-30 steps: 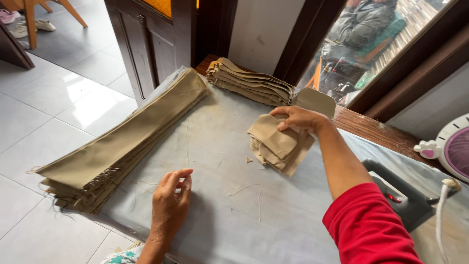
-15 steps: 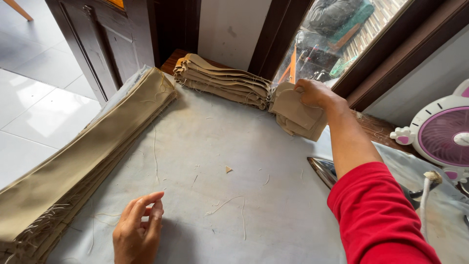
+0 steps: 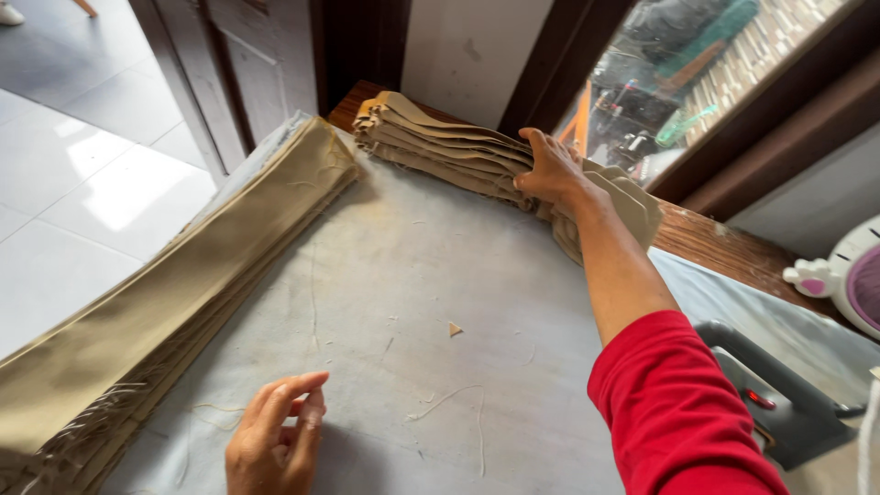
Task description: The person irons a beige fabric strip on an ironing board, smoothing it with an electric iron. They repeatedly fold the strip, iron it, and place it on a stack of finished pieces.
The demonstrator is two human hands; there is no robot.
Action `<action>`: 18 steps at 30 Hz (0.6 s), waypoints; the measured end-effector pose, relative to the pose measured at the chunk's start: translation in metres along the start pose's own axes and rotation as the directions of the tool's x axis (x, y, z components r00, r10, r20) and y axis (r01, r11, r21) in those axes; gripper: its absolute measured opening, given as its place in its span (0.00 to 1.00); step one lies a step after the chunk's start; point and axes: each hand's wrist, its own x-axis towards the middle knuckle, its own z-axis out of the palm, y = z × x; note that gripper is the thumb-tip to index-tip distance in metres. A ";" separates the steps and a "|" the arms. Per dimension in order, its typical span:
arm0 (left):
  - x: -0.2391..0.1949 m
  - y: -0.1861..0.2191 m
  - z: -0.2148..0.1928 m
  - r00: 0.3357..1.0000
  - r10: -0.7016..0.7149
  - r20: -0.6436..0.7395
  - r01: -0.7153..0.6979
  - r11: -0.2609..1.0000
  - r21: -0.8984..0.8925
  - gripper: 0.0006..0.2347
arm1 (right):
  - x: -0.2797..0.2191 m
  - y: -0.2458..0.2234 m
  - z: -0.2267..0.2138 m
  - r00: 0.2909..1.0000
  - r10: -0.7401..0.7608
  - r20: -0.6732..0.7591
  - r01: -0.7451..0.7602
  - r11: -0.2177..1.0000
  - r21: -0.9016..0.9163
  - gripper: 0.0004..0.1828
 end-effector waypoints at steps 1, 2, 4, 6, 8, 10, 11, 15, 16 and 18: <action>0.000 -0.003 0.000 0.999 0.040 0.005 -0.040 0.999 0.005 0.09 | -0.001 -0.010 0.002 0.998 -0.003 0.063 0.002 1.000 0.028 0.47; 0.001 -0.004 -0.001 0.999 0.035 -0.002 -0.035 0.999 0.010 0.09 | -0.004 -0.022 -0.001 0.998 -0.012 0.067 0.010 1.000 0.029 0.47; 0.001 -0.004 0.000 0.999 0.024 0.032 -0.024 1.000 0.002 0.09 | -0.013 -0.041 -0.007 0.981 0.147 0.129 -0.181 0.933 0.312 0.35; 0.000 -0.002 -0.002 0.999 0.020 0.031 -0.020 1.000 -0.008 0.09 | 0.006 -0.028 0.004 0.976 0.207 0.072 -0.220 0.918 0.330 0.32; 0.000 0.002 -0.001 0.999 0.021 0.030 -0.020 1.000 -0.021 0.09 | 0.013 -0.022 0.007 0.963 0.268 0.011 -0.255 0.901 0.351 0.30; 0.000 0.005 -0.001 1.000 0.008 -0.003 -0.008 1.000 -0.010 0.09 | 0.011 -0.029 0.006 0.952 0.273 0.142 -0.303 0.908 0.289 0.35; 0.001 0.002 0.001 1.000 0.009 -0.011 -0.009 1.000 -0.008 0.09 | 0.009 -0.037 0.000 0.954 0.265 0.140 -0.295 0.910 0.291 0.35; 0.003 -0.010 0.001 0.999 0.040 0.024 -0.040 0.999 -0.014 0.09 | 0.044 -0.014 0.028 0.939 0.344 0.012 -0.333 0.898 0.287 0.29; 0.004 -0.011 0.001 0.998 0.054 0.042 -0.054 0.998 -0.012 0.08 | 0.064 0.006 0.044 0.920 0.372 -0.127 -0.331 0.907 0.260 0.26; 0.005 -0.007 -0.001 0.997 0.056 0.047 -0.055 0.998 -0.020 0.08 | 0.065 0.005 0.050 0.928 0.304 -0.216 -0.294 0.953 0.075 0.22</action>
